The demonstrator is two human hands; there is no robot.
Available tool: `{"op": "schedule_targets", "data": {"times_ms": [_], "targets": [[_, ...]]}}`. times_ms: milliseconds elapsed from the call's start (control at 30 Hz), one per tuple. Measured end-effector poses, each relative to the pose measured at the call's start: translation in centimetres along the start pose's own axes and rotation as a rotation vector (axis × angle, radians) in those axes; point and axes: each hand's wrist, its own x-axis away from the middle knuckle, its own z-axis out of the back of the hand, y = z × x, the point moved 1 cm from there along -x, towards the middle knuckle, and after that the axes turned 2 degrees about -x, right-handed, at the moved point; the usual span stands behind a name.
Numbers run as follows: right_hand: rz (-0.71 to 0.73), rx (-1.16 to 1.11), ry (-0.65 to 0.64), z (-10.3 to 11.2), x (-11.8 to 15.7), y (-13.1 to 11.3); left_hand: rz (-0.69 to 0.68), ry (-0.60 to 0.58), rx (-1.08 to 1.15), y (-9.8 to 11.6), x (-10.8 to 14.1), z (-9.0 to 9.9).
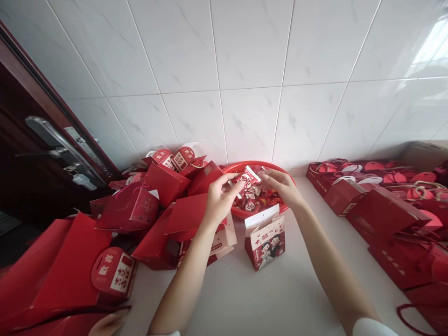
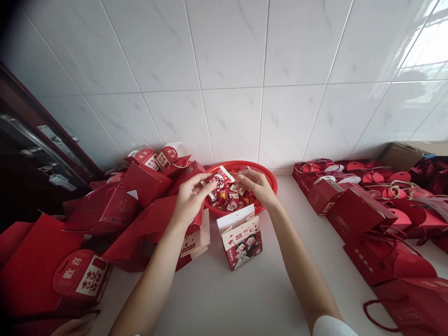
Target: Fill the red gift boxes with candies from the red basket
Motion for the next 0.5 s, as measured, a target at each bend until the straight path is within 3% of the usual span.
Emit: {"op": "schedule_targets", "data": {"times_ms": [67, 167, 333, 500], "targets": [[-0.07, 0.307, -0.042, 0.4, -1.3, 1.3, -0.005, 0.03, 0.004, -0.1, -0.3, 0.6], [-0.135, 0.532, -0.11, 0.4, -3.6, 2.9, -0.026, 0.032, -0.035, -0.3, -0.7, 1.0], [-0.216, 0.733, -0.288, -1.3, -6.1, 4.4, -0.06, 0.024, -0.082, -0.8, -0.9, 1.4], [-0.284, 0.822, -0.405, -2.3, -5.5, 5.1, -0.065, 0.037, -0.088, -1.1, -1.1, 1.5]]}}
